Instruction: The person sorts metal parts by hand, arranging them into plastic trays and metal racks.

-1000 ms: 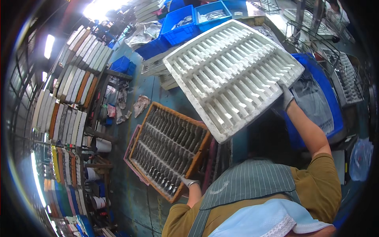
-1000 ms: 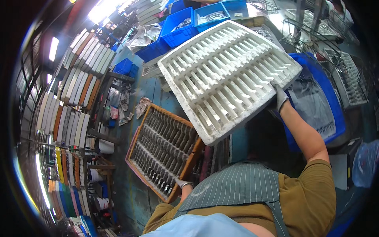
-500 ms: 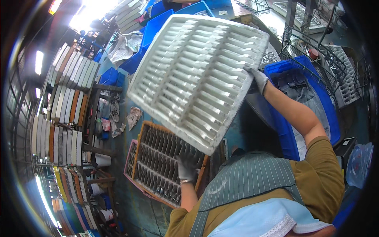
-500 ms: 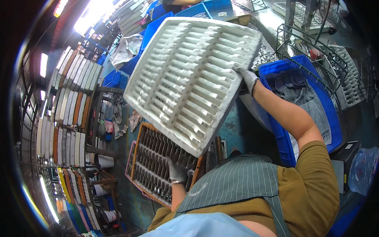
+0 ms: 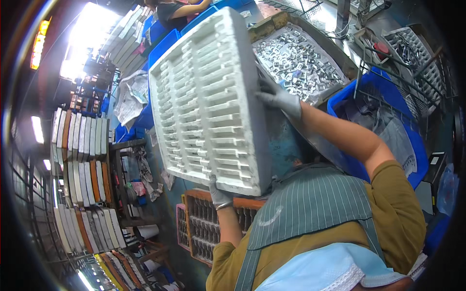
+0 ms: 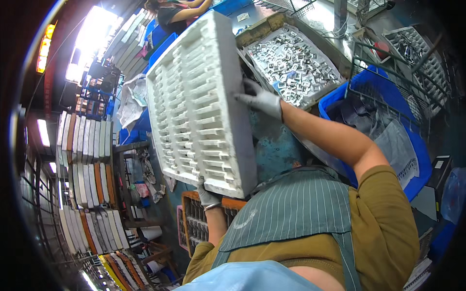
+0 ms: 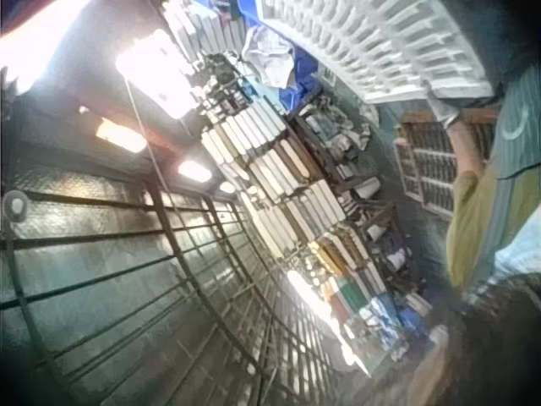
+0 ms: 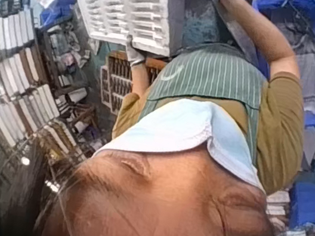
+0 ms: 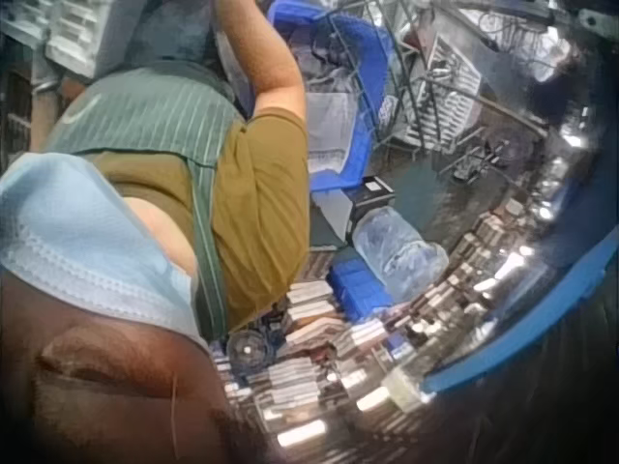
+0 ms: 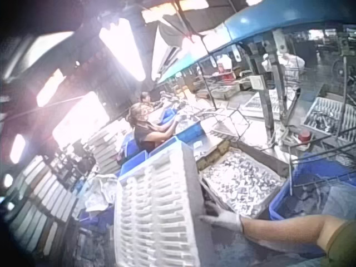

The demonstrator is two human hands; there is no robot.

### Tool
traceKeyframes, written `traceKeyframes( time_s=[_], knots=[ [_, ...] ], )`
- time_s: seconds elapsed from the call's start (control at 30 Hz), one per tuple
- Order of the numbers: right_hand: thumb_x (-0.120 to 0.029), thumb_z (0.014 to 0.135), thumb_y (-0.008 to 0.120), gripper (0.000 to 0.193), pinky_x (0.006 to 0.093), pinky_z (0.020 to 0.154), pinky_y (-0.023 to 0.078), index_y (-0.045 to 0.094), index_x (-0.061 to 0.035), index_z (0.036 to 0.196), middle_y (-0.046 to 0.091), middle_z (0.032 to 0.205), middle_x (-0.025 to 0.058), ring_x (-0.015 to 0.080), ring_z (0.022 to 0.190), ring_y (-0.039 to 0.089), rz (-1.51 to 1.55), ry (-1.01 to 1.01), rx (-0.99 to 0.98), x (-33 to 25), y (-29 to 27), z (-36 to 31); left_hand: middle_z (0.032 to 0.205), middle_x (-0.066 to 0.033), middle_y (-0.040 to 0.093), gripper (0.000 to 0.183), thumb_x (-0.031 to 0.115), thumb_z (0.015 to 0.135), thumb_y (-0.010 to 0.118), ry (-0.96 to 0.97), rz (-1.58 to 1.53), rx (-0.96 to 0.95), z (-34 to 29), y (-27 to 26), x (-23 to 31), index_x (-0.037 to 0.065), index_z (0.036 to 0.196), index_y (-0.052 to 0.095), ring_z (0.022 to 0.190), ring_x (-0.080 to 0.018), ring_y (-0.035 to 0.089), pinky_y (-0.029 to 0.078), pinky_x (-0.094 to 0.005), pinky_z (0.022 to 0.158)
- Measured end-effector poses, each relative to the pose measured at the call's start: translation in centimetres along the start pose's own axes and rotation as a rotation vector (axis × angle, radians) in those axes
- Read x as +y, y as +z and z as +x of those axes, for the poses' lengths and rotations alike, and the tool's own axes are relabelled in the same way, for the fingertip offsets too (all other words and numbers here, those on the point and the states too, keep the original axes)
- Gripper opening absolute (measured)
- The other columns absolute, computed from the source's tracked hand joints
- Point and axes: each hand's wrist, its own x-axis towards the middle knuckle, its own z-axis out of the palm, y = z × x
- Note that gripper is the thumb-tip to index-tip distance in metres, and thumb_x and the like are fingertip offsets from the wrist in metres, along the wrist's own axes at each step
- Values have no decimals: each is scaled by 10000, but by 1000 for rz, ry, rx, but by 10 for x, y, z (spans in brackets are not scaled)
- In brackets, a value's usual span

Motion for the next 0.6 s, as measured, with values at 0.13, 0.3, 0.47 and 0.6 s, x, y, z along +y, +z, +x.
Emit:
traceKeyframes(
  time_s=[0.13,0.3,0.47,0.6],
  knots=[
    [-447,795,583,589,337,842,435,444,-109,1258,535,1145,163,223,1020,530,-471,162,-190,4,-24,-17,1193,-101,505,548,375,790,501,54,13,125,49,48,38,71,1242,437,1080,-276,477,385,-422,923],
    [-415,781,573,424,389,818,440,583,-113,1078,588,992,156,329,920,557,-1100,-34,-51,61,-89,-46,1203,-76,503,520,454,811,410,69,-176,20,99,75,104,107,1193,478,1092,-253,460,327,-414,960],
    [-334,773,583,356,385,828,432,610,-83,1024,590,1006,145,315,938,549,-1063,-44,13,74,-109,-54,1197,-126,458,605,484,777,440,249,-150,218,152,94,163,81,1227,401,1050,-283,436,384,-431,832],
    [-276,762,591,341,376,829,427,603,-59,1025,586,1002,155,320,952,539,-1000,111,90,64,-109,-34,1084,-126,497,570,485,728,473,321,-130,434,198,106,217,99,1147,461,969,-289,454,423,-393,717]
  ],
)
